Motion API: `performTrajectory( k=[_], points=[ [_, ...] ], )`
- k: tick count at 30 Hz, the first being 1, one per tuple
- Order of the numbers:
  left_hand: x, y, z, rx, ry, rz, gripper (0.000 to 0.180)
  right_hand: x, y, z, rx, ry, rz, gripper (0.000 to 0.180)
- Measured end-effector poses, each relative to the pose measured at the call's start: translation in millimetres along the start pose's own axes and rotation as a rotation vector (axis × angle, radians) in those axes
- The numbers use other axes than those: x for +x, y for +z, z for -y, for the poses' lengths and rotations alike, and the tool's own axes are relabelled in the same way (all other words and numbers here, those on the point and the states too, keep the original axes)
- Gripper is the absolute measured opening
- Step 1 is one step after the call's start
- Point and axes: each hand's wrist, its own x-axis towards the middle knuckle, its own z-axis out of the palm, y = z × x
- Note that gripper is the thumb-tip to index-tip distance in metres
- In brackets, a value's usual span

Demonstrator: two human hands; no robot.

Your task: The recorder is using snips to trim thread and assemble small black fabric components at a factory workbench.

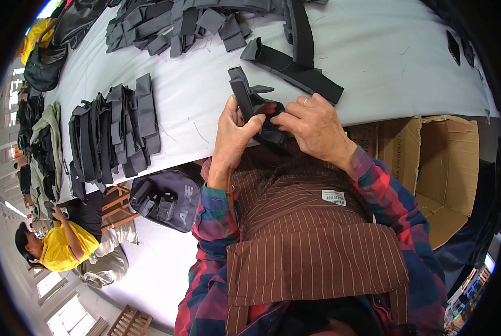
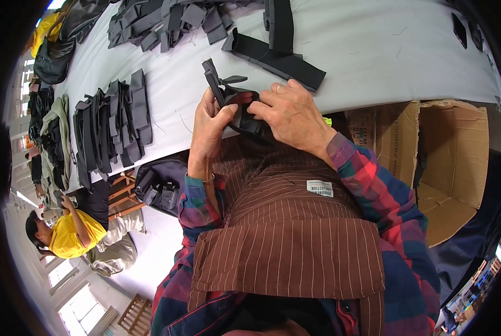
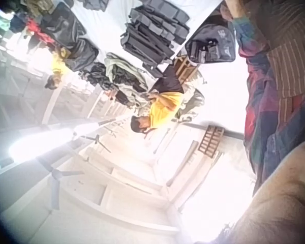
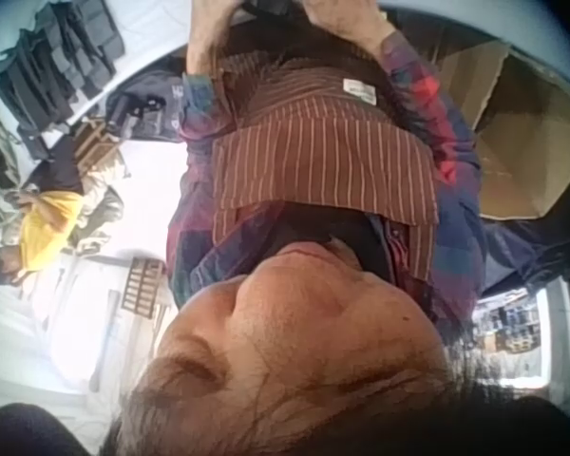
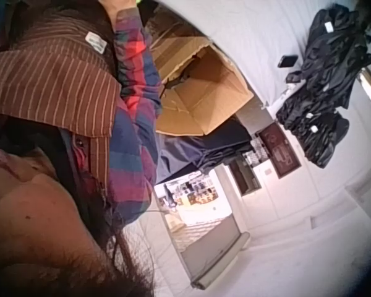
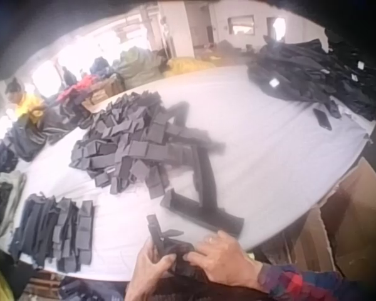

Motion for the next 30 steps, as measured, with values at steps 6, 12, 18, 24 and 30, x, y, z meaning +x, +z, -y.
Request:
performTrajectory(
  k=[6,12,18,24,30],
  points=[
    [-3.2,1.5,-2.6,0.009,-0.028,-0.008,0.037,-1.7,1.0,1.5,0.003,0.011,0.000,0.008],
    [-13.8,2.7,-1.0,0.029,0.002,-0.041,0.040,-1.9,0.1,4.2,0.053,0.049,0.006,0.008],
    [-29.3,7.8,-8.7,-0.029,0.038,-0.081,0.046,-5.6,-17.3,18.5,0.116,0.106,-0.012,0.014],
    [-35.8,10.8,-10.7,0.027,0.104,-0.076,0.047,-6.9,-17.3,29.8,-0.089,0.013,0.019,0.020],
    [-50.9,-10.8,-34.2,-0.136,0.120,0.022,0.044,-1.8,-45.5,39.5,0.397,0.143,0.096,0.025]
  ],
)
